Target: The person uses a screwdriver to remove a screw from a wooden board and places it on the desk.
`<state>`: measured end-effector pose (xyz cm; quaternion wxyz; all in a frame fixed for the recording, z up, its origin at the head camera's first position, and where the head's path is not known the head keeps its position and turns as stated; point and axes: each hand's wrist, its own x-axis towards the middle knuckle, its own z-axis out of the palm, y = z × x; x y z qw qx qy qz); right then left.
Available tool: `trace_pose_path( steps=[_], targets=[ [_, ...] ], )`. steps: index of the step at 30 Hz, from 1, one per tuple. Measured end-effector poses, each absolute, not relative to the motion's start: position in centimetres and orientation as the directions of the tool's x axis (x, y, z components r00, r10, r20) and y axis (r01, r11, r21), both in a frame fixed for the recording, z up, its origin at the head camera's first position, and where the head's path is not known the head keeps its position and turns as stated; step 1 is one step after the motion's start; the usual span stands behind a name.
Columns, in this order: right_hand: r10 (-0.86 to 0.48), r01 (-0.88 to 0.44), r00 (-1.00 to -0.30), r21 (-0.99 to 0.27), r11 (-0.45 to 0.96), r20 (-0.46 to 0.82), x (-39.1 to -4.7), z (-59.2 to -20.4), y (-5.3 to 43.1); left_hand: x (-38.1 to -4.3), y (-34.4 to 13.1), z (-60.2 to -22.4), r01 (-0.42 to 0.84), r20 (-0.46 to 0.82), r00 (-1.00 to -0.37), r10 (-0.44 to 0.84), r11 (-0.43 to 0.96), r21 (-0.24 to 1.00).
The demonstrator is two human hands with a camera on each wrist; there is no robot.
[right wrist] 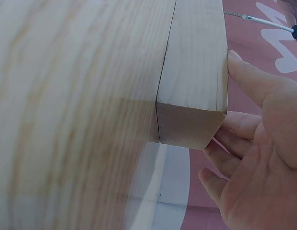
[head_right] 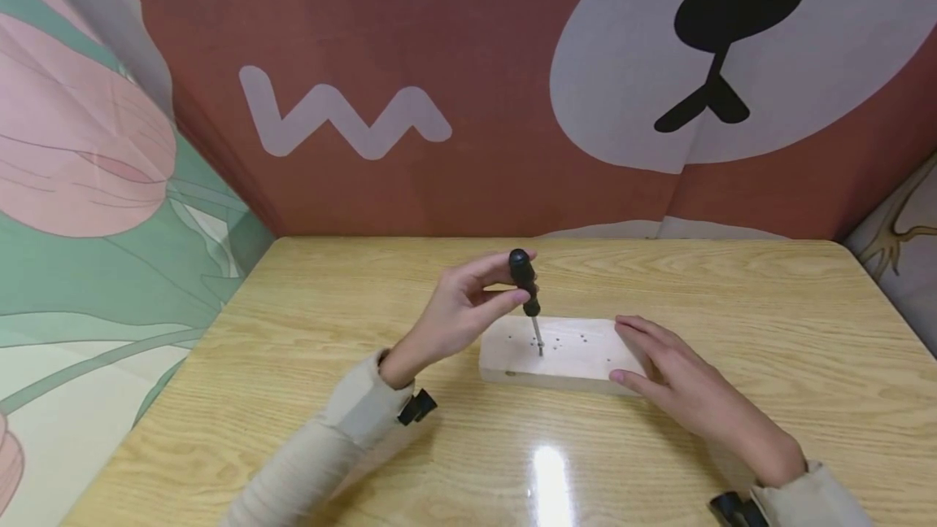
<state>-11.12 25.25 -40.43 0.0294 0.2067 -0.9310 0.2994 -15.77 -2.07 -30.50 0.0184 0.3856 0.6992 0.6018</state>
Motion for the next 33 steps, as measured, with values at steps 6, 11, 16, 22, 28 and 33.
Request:
trace_pose_path(
  steps=[6,11,16,22,28,33],
  targets=[
    [-0.369,-0.407,-0.911,-0.547,0.731,0.185,-11.14,-40.62,25.19,-15.71,-1.97,-30.38,0.511,0.413,-0.697,0.587,0.003,0.859],
    [-0.374,-0.42,-0.906,-0.535,0.733,0.199,-11.14,-40.75,25.19,-15.73,-1.87,-30.38,0.497,0.381,-0.699,0.605,0.029,0.867],
    [-0.371,-0.41,-0.91,-0.529,0.743,0.184,-11.18,-40.58,25.13,-15.86,-1.76,-30.39,0.488,0.369,-0.699,0.613,0.031,0.872],
    [-0.372,-0.404,-0.912,-0.54,0.738,0.175,-11.27,-40.46,25.17,-16.11,-1.76,-30.54,0.487,0.388,-0.668,0.635,-0.021,0.873],
    [-0.369,-0.417,-0.908,-0.525,0.742,0.199,-11.18,-40.52,25.27,-16.11,-1.81,-30.52,0.518,0.417,-0.646,0.64,-0.033,0.854],
    [-0.371,-0.418,-0.907,-0.528,0.739,0.199,-11.18,-40.59,25.3,-16.03,-1.69,-30.55,0.52,0.425,-0.667,0.611,-0.026,0.854]
  ],
)
